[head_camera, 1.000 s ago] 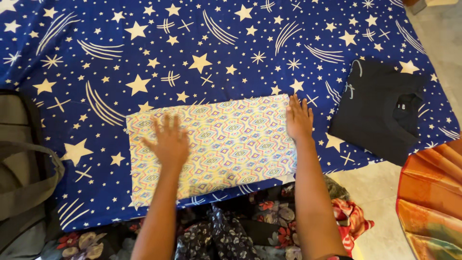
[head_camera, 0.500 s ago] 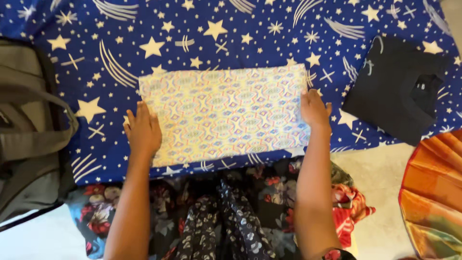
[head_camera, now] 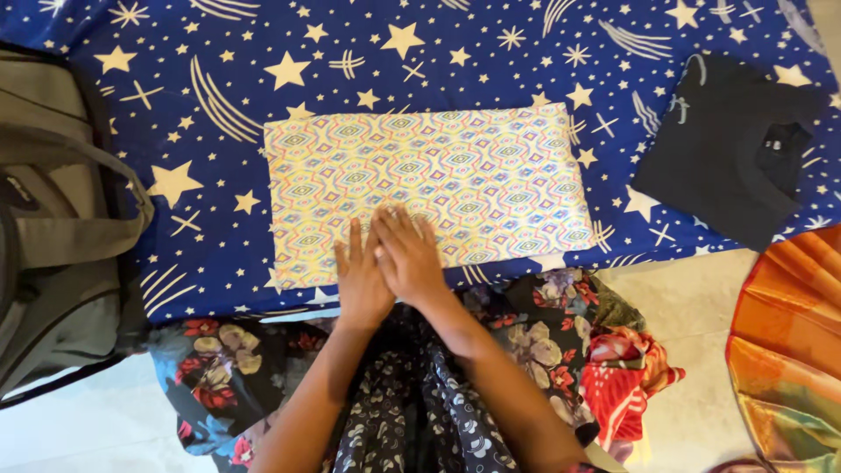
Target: The person folds a patterned garment on a bed and places it into a large open bag.
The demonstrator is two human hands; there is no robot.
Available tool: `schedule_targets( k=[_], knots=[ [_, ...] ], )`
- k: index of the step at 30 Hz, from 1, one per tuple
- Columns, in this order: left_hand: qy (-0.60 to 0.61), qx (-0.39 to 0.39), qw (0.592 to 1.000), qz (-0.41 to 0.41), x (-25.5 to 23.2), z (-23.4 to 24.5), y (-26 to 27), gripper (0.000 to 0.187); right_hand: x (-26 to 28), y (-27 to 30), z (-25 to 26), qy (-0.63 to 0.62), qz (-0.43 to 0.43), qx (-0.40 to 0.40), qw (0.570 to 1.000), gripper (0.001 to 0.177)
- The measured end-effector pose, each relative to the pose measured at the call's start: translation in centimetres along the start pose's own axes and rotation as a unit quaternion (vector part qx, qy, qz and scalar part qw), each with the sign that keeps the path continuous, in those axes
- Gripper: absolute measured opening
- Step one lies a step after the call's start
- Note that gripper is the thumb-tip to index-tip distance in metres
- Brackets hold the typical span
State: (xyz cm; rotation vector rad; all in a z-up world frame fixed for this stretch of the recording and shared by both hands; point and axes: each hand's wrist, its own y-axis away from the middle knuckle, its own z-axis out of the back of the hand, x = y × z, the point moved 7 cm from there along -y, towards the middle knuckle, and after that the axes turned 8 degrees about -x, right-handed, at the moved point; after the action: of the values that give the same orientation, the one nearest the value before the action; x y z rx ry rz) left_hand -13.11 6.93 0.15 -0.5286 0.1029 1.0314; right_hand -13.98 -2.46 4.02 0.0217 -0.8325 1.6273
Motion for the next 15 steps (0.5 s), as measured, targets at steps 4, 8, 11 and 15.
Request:
schedule_targets(
  k=[4,8,11,15],
  knots=[
    [-0.078,-0.016,0.997,-0.009,0.8,-0.7,0.6,0.052,-0.1,0.2,-0.3,0.041,-0.022,0.009,0.999,0.054],
    [-0.038,-0.033,0.999,-0.012,0.6,-0.3,0.5,0.052,-3.0,0.0,0.7,0.103,-0.055,0.015,0.993,0.051],
    [-0.059,-0.046,0.997,-0.016,0.3,0.0,0.6,0.051,-6.2,0.1,1.8,0.150,-0.086,0.038,0.984,0.055],
    [-0.064,-0.045,0.997,-0.016,0.4,-0.1,0.5,0.051,-10.8,0.7,4.0,0.224,-0.128,0.043,0.965,0.061]
  ],
)
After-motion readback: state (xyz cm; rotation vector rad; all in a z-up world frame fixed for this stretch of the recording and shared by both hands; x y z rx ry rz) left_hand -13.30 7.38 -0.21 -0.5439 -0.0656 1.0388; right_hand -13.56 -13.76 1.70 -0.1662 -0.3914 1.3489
